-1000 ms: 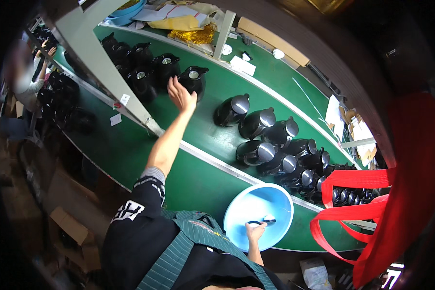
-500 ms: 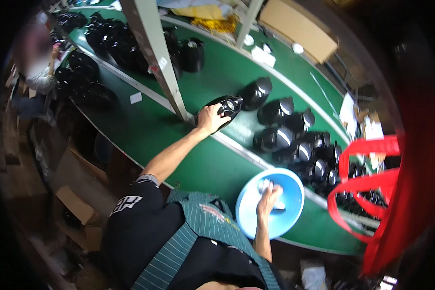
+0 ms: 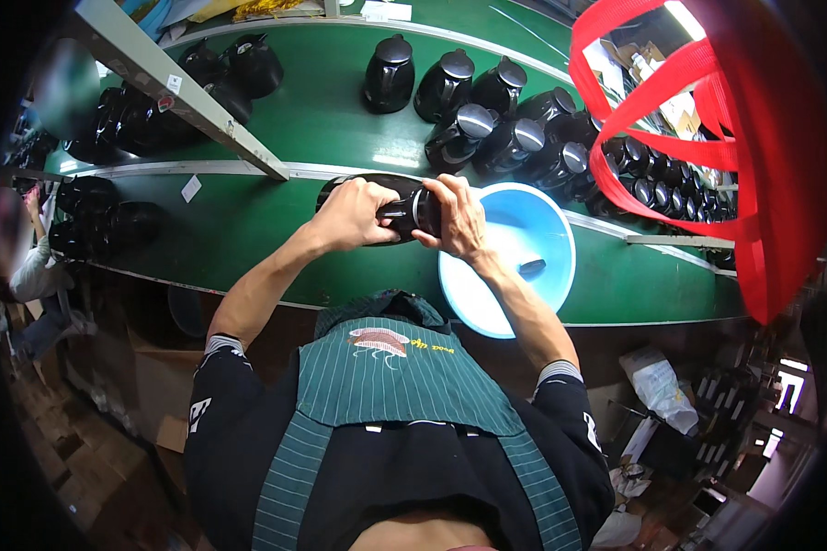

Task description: The person repeatedly picks up black kettles from a green conveyor belt and attaches white circular lids from a blue basin. They place the assembled kettles back on the belt in rows. The process is continuous and repetitive throughout the clip.

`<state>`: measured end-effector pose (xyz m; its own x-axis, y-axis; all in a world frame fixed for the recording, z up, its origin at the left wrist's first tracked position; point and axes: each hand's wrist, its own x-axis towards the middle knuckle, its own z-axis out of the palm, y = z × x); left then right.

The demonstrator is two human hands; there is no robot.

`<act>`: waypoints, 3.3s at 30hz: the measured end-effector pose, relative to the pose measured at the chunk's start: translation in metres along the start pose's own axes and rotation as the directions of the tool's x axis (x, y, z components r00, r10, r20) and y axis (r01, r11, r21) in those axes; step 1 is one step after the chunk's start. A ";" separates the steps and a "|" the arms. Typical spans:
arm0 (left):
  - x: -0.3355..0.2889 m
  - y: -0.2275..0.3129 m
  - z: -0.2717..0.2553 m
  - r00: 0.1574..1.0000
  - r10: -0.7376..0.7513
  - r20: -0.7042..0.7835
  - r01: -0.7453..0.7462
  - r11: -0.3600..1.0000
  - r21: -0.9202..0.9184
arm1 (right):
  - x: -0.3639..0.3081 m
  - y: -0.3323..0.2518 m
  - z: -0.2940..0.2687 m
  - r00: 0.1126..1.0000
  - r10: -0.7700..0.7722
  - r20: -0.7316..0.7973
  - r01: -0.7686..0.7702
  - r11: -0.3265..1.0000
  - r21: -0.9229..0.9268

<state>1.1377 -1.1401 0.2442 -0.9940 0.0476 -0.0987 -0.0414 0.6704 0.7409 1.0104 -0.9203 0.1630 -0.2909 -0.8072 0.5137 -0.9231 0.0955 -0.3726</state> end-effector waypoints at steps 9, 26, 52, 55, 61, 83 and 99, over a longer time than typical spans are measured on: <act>0.002 -0.017 0.043 0.992 -0.035 -0.119 0.064 0.967 0.248 | 0.020 -0.050 -0.001 0.413 0.819 0.398 -0.896 0.445 0.014; -0.008 -0.032 0.051 0.995 0.032 -0.090 -0.017 0.986 0.166 | -0.031 0.016 -0.029 0.680 0.496 0.540 -0.518 0.846 -0.125; -0.024 -0.057 0.123 0.920 0.338 -0.200 -0.209 0.852 0.481 | -0.064 -0.054 0.038 0.122 0.773 0.623 -0.657 -0.408 0.634; -0.027 -0.076 0.126 0.911 0.362 -0.199 -0.229 0.844 0.485 | -0.067 -0.056 0.053 0.049 0.715 0.698 -0.548 -0.565 0.617; 0.030 -0.121 0.096 0.875 0.234 -0.423 -0.160 0.966 0.203 | -0.088 -0.044 0.058 0.124 0.829 0.545 -0.636 -0.355 0.685; -0.022 -0.182 0.153 0.857 -0.379 -0.349 0.293 0.916 -0.274 | -0.333 0.128 0.025 0.281 0.955 -0.095 -0.919 0.239 -0.313; -0.203 -0.231 0.158 0.526 -0.727 -0.442 0.546 0.687 -0.480 | -0.254 0.108 0.052 0.439 0.849 0.296 -0.714 0.529 -0.460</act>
<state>1.3652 -1.1878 -0.0123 -0.5372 -0.7895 -0.2969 -0.6197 0.1306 0.7739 0.9976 -0.7355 -0.0479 -0.8366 -0.4451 -0.3194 -0.3962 0.8942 -0.2082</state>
